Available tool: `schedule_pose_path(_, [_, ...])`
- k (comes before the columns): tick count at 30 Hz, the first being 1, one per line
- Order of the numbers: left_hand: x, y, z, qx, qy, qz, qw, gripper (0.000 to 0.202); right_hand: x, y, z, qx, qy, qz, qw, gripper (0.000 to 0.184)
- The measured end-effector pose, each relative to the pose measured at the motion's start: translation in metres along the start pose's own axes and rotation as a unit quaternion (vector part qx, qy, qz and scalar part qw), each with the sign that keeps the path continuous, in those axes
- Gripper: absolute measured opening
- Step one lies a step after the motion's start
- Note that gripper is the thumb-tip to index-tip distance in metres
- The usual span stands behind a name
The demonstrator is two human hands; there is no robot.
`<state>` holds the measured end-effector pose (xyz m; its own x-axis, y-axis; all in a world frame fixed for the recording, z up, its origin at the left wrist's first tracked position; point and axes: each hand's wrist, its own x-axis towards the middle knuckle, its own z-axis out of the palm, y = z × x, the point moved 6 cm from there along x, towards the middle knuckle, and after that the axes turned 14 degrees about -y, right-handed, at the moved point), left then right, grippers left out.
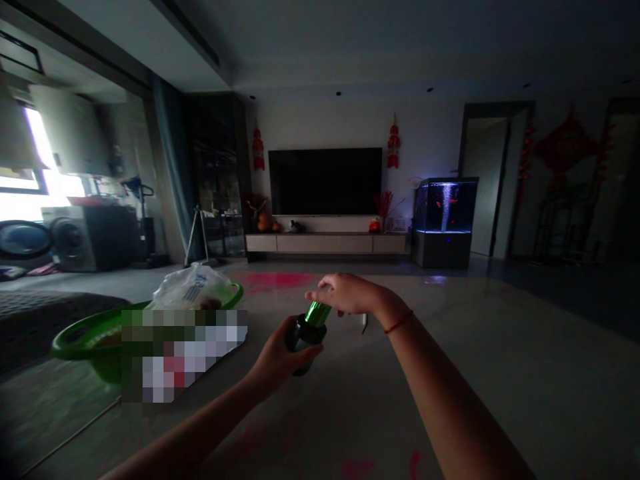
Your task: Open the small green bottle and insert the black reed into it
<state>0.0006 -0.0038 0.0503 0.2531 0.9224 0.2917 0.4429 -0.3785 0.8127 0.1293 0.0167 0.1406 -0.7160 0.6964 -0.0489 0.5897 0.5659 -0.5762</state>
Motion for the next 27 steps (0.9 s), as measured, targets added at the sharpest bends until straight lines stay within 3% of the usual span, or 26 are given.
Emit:
schedule_pose_path(7, [0.0012, -0.0043, 0.0015, 0.006, -0.007, 0.011, 1.000, 0.054, 0.0034, 0.0051, -0.0021, -0.063, 0.006, 0.011, 0.998, 0.045])
schedule_pose_path(13, [0.0026, -0.0083, 0.0014, 0.009, -0.004, -0.009, 1.000, 0.055, 0.0034, 0.0057, -0.0012, -0.047, -0.011, -0.003, 0.999, 0.033])
schedule_pose_path(19, [0.0027, -0.0065, 0.0006, 0.010, -0.007, -0.011, 1.000, 0.053, 0.0036, 0.0040, -0.0027, -0.049, 0.008, -0.020, 0.999, 0.042])
schedule_pose_path(27, [0.0037, -0.0084, -0.0008, 0.026, 0.003, -0.010, 1.000, 0.055, 0.0009, 0.0050, -0.0032, -0.096, 0.007, 0.010, 0.995, 0.033])
